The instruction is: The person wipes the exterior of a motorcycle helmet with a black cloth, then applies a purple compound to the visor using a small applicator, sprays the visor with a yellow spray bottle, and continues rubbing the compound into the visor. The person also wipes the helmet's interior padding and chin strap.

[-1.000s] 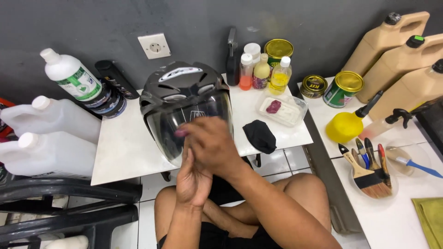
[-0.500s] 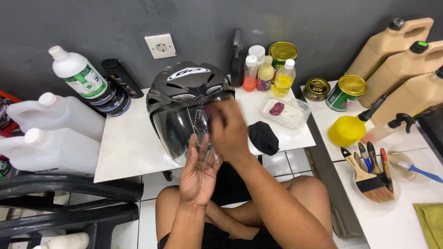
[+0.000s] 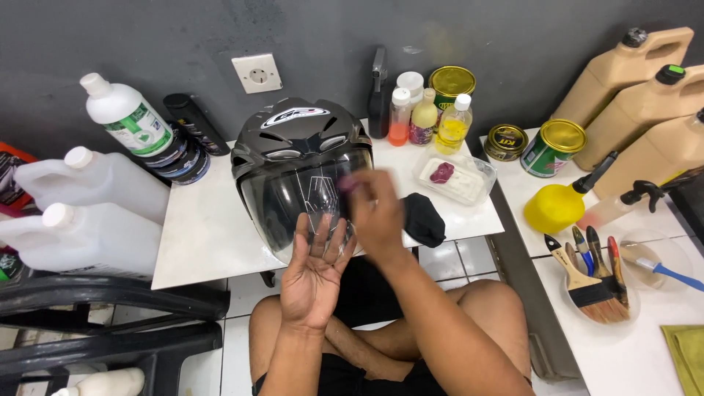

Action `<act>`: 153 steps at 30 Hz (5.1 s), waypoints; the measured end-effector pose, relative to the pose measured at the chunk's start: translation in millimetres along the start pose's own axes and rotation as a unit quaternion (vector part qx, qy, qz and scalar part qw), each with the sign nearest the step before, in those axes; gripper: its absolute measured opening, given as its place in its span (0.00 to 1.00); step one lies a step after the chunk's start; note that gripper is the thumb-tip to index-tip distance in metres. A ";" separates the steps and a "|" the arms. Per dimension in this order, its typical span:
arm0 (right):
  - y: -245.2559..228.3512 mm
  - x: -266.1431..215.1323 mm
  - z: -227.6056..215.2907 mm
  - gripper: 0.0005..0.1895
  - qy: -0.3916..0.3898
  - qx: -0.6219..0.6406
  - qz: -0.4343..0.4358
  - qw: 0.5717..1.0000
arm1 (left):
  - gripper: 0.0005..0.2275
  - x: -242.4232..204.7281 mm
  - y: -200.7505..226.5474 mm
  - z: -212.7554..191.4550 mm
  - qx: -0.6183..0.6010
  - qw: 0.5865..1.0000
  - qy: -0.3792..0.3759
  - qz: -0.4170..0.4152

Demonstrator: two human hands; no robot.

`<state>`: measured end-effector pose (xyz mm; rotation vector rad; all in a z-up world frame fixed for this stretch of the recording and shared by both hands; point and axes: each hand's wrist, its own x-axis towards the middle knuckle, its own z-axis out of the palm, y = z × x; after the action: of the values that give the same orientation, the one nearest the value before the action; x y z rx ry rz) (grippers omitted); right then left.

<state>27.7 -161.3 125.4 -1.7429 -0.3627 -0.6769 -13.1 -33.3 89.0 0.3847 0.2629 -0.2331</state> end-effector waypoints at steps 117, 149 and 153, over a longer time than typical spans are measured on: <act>-4.8 23.2 -275.6 0.26 0.126 -0.271 0.123 0.946 | 0.16 8.2 24.3 -0.6 -0.037 0.992 -0.109 0.050; -174.2 23.8 -93.8 0.06 -0.370 -0.398 0.300 0.784 | 0.25 -2.9 -12.7 40.3 -0.037 0.999 -0.020 0.016; -173.8 29.3 -88.8 0.13 -0.377 -0.434 0.271 0.772 | 0.23 4.0 -23.4 42.9 -0.045 0.998 -0.030 0.025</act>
<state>-70.2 -200.6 292.2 -2.8218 -0.0316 0.4246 -6.8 -72.2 118.3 0.2941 0.2029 -0.1835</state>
